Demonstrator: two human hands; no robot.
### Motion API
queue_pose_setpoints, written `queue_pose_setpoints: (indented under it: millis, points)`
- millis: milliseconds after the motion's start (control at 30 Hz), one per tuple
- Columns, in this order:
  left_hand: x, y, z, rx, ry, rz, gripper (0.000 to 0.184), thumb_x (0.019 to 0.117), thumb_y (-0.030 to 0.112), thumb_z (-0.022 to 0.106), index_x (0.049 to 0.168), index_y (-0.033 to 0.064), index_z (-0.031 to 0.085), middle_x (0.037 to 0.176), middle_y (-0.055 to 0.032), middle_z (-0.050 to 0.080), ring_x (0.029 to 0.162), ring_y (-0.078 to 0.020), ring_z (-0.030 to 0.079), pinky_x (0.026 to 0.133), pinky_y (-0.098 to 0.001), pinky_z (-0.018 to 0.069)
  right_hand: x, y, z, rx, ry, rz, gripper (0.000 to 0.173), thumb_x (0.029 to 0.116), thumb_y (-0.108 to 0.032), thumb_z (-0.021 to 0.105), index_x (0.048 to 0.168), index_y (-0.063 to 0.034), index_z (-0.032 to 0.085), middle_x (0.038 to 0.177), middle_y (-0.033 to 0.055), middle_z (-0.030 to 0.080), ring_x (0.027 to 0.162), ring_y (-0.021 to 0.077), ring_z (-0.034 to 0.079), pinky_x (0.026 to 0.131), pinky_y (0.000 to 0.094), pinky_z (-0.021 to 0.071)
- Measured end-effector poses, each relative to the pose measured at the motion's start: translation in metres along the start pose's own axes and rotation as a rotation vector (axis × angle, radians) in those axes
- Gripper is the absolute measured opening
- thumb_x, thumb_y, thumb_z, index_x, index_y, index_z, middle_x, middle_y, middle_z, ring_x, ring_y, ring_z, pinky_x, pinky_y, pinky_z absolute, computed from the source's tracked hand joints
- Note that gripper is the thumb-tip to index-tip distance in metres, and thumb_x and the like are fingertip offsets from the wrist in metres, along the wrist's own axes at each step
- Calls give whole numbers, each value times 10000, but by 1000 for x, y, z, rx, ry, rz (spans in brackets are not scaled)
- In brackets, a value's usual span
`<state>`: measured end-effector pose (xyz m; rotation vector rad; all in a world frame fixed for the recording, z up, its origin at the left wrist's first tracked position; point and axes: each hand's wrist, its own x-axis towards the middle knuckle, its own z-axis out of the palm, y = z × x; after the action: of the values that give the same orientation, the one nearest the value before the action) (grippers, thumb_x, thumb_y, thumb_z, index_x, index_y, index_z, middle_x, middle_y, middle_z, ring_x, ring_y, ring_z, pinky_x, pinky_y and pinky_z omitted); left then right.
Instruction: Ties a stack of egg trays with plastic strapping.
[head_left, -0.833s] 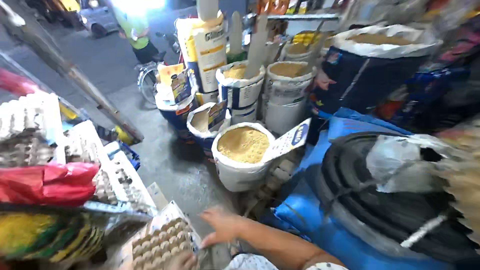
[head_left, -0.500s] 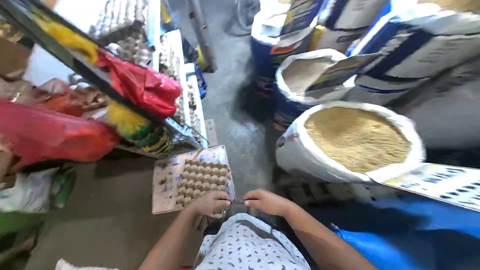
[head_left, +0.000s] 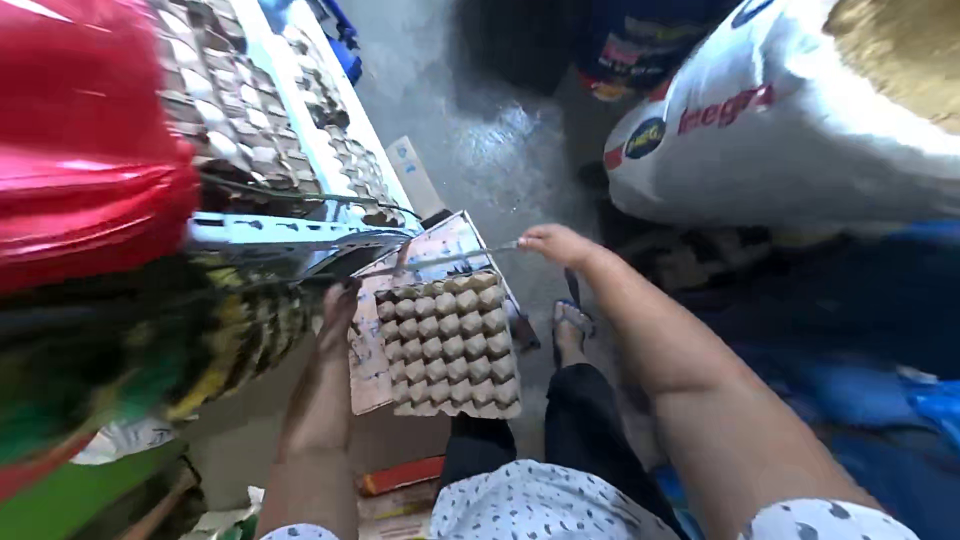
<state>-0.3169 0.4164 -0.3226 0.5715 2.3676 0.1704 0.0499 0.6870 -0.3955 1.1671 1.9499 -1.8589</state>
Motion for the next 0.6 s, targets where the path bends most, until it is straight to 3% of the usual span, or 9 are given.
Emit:
queue_pose_setpoints:
  millis: [67, 133, 200, 267, 300, 333, 367, 433, 600]
  points:
    - [38, -19, 14, -1, -7, -69, 421, 1083, 378, 513, 1299, 41, 645, 1214, -212, 685, 1092, -349, 669, 974, -568, 515, 41, 18, 23, -15, 19, 94, 380, 1094, -316, 495, 1061, 13, 684, 974, 217, 668, 871, 347, 638, 821, 601, 497]
    - [56, -30, 34, 69, -123, -149, 431, 1112, 351, 435, 1323, 12, 598, 1199, -188, 681, 1002, -284, 685, 907, -474, 554, 63, 31, 53, -36, -69, 261, 428, 1114, -323, 437, 1175, 46, 646, 1088, 268, 667, 961, 404, 675, 893, 615, 524]
    - [51, -25, 45, 364, -306, -64, 357, 1101, 170, 446, 1335, -61, 585, 1273, -260, 644, 1160, -358, 640, 1030, -508, 485, 66, 36, 80, -73, -114, 411, 459, 1123, -318, 391, 1298, 42, 616, 1227, 292, 653, 1112, 443, 663, 982, 635, 499]
    - [41, -33, 55, 466, -427, 12, 385, 1038, 67, 539, 1394, -79, 530, 1386, -286, 575, 1319, -374, 549, 1132, -496, 409, 57, 41, 101, -76, -75, 480, 448, 1121, -303, 383, 1311, 28, 617, 1300, 301, 620, 1229, 461, 599, 1034, 670, 444]
    - [37, -41, 61, 380, -436, -6, 434, 1021, 43, 565, 1433, -70, 492, 1435, -261, 550, 1358, -323, 526, 1155, -436, 400, 48, 42, 108, -70, -40, 499, 449, 1122, -305, 379, 1312, 19, 626, 1314, 302, 616, 1262, 469, 576, 1049, 685, 421]
    - [32, -48, 69, 160, -404, -79, 399, 1056, 23, 495, 1445, -61, 471, 1431, -227, 554, 1321, -249, 547, 1120, -358, 432, 40, 41, 115, -60, -10, 514, 456, 1125, -306, 364, 1316, 15, 624, 1318, 304, 615, 1279, 475, 565, 1057, 688, 411]
    - [26, -51, 77, -151, -344, -195, 357, 1114, 69, 355, 1434, -51, 460, 1371, -205, 568, 1207, -201, 576, 1029, -323, 478, 32, 40, 122, -35, 30, 529, 462, 1129, -309, 349, 1315, 17, 618, 1307, 307, 620, 1274, 479, 567, 1054, 684, 414]
    - [22, -53, 91, -550, -234, -352, 412, 1144, 210, 266, 1402, -31, 478, 1250, -186, 598, 1038, -186, 599, 903, -341, 521, 20, 36, 136, 62, 133, 573, 475, 1134, -317, 335, 1332, 21, 602, 1285, 321, 626, 1256, 491, 576, 1050, 676, 416]
    - [14, -49, 98, -794, -173, -347, 370, 1137, 157, 222, 1305, -27, 497, 1017, -80, 598, 837, -54, 569, 761, -216, 511, 15, 48, 166, 390, 402, 581, 483, 1133, -338, 350, 1221, 49, 625, 1155, 327, 640, 1124, 475, 611, 957, 676, 436]
